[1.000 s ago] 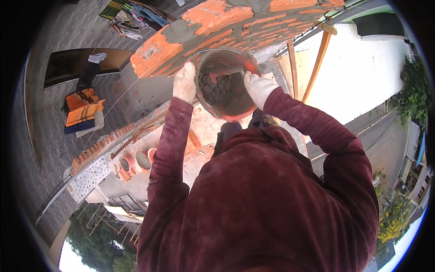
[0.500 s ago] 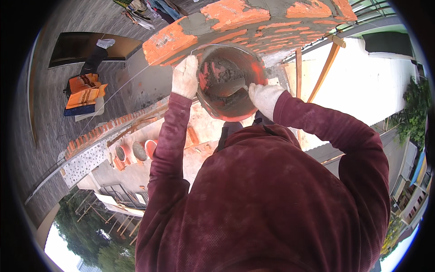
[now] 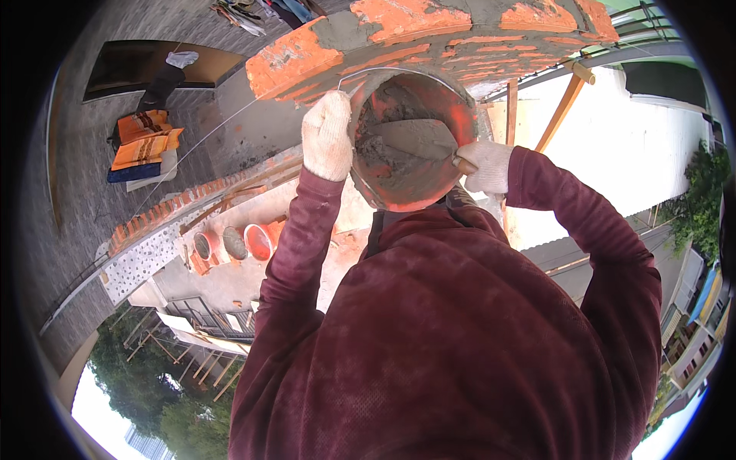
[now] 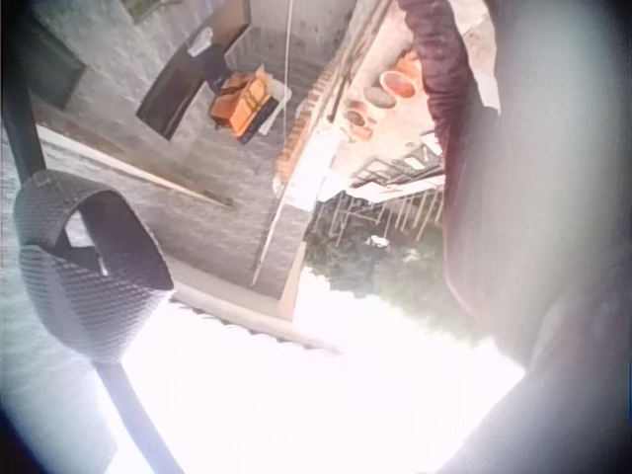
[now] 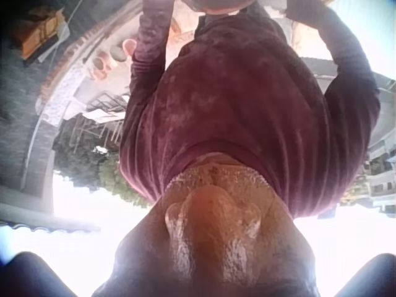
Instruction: The person scoops mortar from a bucket with a trowel and applies it to a brick wall. They place bricks onto the mortar and tap them into position, continuing to add mortar between bricks to build up the wall.
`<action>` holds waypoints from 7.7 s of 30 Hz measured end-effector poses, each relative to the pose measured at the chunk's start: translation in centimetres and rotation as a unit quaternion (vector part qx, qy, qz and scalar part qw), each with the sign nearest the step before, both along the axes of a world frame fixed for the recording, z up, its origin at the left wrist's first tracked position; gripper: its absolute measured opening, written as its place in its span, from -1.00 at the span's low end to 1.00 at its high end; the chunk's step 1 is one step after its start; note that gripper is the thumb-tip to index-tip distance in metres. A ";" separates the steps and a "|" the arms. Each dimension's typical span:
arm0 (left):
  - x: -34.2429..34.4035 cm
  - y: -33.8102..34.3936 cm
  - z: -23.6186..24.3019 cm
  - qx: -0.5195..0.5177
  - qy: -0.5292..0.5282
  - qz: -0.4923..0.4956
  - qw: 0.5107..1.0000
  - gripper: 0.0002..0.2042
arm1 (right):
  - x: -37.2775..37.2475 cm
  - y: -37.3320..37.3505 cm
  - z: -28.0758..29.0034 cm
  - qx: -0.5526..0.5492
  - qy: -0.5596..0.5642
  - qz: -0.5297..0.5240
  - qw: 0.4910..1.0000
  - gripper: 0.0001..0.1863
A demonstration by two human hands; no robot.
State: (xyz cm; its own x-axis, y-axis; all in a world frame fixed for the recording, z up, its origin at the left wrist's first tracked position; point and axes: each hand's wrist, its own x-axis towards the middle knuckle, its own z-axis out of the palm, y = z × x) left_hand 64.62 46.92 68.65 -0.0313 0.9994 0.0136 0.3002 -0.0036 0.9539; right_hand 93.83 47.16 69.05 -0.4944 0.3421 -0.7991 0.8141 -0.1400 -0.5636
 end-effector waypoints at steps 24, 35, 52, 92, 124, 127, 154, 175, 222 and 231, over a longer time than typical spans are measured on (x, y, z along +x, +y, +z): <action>0.2 -3.5 -6.4 -0.008 -0.198 0.174 0.965 -0.55 | 5.1 -6.6 1.6 -0.217 0.349 -0.337 0.847 -0.51; -5.7 -6.8 -13.2 -0.116 -0.125 0.186 0.968 -0.54 | 13.5 1.9 9.2 0.243 0.019 -0.546 0.801 -0.59; -11.5 -9.8 -12.7 -0.158 -0.107 0.347 0.918 -0.41 | 19.6 8.1 5.1 0.154 0.099 -0.649 0.738 -0.63; -17.7 -13.2 -11.3 -0.202 -0.022 0.296 0.933 -0.42 | 6.6 10.0 -10.4 -0.040 0.642 -0.720 0.260 -0.50; -18.2 -25.5 -19.9 -0.178 -0.086 0.382 0.903 -0.42 | 18.7 34.0 8.7 0.393 -0.532 0.122 0.740 -0.75; -17.4 -27.4 -19.7 -0.162 -0.157 0.455 0.862 -0.42 | 14.5 35.1 8.0 0.364 -0.534 0.188 0.740 -0.73; -23.4 -30.4 -21.6 -0.126 -0.200 0.433 0.870 -0.44 | -26.5 28.4 8.9 0.330 -0.346 0.533 0.698 -0.62; -25.0 -23.1 -17.0 -0.084 -0.135 0.381 0.911 -0.55 | -9.3 16.3 6.4 0.304 -0.087 0.036 0.948 -0.51; -19.1 -20.1 -10.2 -0.153 -0.049 0.350 0.923 -0.52 | 7.0 8.9 -3.8 0.562 -0.148 -0.024 0.813 -0.71; -12.1 -10.0 -10.0 -0.161 -0.061 0.170 0.970 -0.54 | 1.7 -2.5 -6.7 0.425 0.002 0.143 0.894 -0.69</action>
